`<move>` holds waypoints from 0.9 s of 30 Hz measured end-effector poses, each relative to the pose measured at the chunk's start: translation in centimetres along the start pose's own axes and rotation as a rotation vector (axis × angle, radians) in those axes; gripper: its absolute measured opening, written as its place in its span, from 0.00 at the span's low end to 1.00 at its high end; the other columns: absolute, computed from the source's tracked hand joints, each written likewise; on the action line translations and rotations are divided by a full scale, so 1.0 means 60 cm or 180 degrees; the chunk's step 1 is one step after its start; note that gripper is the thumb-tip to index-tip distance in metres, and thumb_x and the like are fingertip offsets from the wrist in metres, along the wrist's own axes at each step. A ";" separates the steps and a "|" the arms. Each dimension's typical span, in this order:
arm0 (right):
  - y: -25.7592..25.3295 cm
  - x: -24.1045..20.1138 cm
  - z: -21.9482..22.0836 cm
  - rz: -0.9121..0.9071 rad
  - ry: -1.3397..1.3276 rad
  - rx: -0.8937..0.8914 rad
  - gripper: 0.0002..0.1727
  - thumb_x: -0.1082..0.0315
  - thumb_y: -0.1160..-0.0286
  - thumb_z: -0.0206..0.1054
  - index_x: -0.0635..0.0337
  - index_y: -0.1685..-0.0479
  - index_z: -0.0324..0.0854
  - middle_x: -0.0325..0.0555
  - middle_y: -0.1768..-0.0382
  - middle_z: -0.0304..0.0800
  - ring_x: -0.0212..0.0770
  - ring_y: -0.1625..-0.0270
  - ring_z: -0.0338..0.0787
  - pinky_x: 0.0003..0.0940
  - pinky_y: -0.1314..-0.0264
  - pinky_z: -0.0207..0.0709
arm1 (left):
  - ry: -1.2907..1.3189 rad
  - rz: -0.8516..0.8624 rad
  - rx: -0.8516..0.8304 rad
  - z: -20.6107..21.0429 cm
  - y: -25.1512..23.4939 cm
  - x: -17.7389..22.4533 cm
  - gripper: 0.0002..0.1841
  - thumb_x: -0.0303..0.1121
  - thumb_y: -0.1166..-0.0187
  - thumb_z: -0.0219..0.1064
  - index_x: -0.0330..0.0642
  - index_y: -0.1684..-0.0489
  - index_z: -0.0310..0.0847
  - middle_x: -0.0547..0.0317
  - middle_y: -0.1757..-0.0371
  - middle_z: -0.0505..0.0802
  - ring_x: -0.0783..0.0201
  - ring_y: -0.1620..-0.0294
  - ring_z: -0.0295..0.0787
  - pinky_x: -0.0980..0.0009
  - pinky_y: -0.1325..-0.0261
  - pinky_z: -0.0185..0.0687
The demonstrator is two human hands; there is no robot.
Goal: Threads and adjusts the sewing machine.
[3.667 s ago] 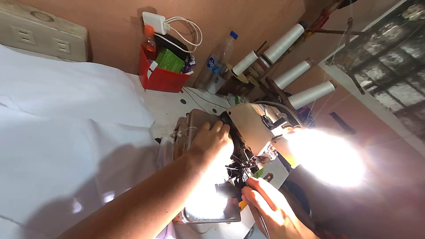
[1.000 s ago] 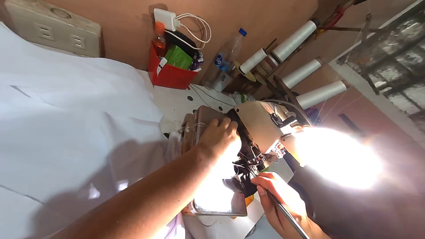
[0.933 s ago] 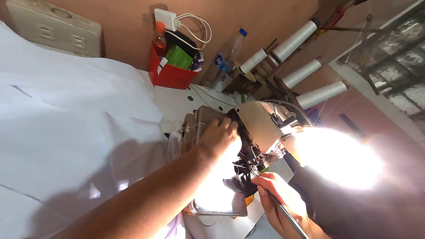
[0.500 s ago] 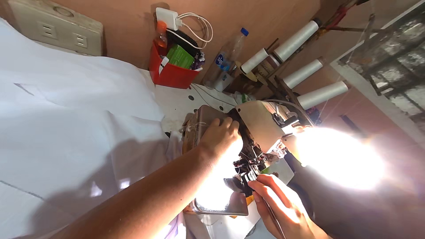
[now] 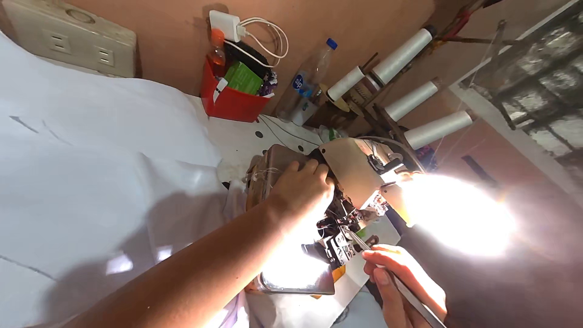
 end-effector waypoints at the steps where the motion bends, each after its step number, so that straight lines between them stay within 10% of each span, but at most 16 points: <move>1: 0.010 0.003 -0.006 0.0047 -0.0061 0.0049 0.13 0.56 0.08 0.55 0.51 0.45 0.81 0.33 0.53 0.86 0.17 0.51 0.87 0.11 0.49 0.81 | 0.0066 0.0093 0.0123 -0.005 0.001 0.004 0.09 0.32 0.18 0.66 0.38 0.51 0.89 0.46 0.48 0.90 0.46 0.40 0.85 0.52 0.46 0.76; 6: 0.057 0.019 -0.036 0.0245 -0.0253 0.0333 0.13 0.57 0.07 0.54 0.50 0.43 0.82 0.31 0.51 0.87 0.16 0.53 0.87 0.11 0.52 0.81 | 0.0478 0.0479 0.0348 0.006 0.015 0.036 0.07 0.31 0.26 0.70 0.36 0.65 0.91 0.43 0.61 0.92 0.41 0.51 0.90 0.45 0.48 0.81; 10: 0.095 0.039 -0.050 0.0446 -0.0577 0.0346 0.13 0.58 0.07 0.53 0.48 0.38 0.81 0.32 0.49 0.85 0.16 0.56 0.86 0.11 0.56 0.81 | 0.0417 0.0278 -0.0420 0.038 0.008 0.041 0.11 0.32 0.20 0.67 0.37 0.51 0.93 0.40 0.49 0.92 0.39 0.38 0.86 0.42 0.31 0.72; 17: 0.126 0.057 -0.049 0.0529 -0.0906 0.0516 0.13 0.59 0.06 0.52 0.53 0.41 0.80 0.37 0.51 0.85 0.17 0.57 0.86 0.11 0.56 0.81 | -0.0383 0.0142 -0.0709 0.040 -0.002 0.073 0.11 0.28 0.18 0.64 0.29 0.62 0.89 0.37 0.52 0.92 0.37 0.42 0.88 0.40 0.32 0.70; 22: 0.123 0.058 -0.056 0.0547 -0.1150 0.0689 0.13 0.59 0.06 0.53 0.51 0.40 0.80 0.34 0.49 0.85 0.16 0.56 0.87 0.11 0.56 0.82 | -0.0663 0.0747 0.0647 0.023 0.018 0.083 0.07 0.25 0.33 0.73 0.36 0.81 0.86 0.47 0.68 0.91 0.46 0.59 0.92 0.50 0.52 0.82; 27: 0.103 0.039 -0.025 0.0451 -0.1809 0.1075 0.14 0.59 0.07 0.55 0.46 0.36 0.83 0.28 0.43 0.87 0.18 0.53 0.90 0.14 0.55 0.86 | 0.0829 0.0267 0.1433 -0.012 0.034 0.024 0.08 0.34 0.32 0.73 0.38 0.75 0.91 0.52 0.72 0.89 0.60 0.66 0.86 0.67 0.57 0.80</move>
Point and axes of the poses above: each hand's wrist, its own y-axis away from the middle knuckle, its own z-axis out of the palm, x = y × z, the point moved 7 cm from there along -y, towards the middle knuckle
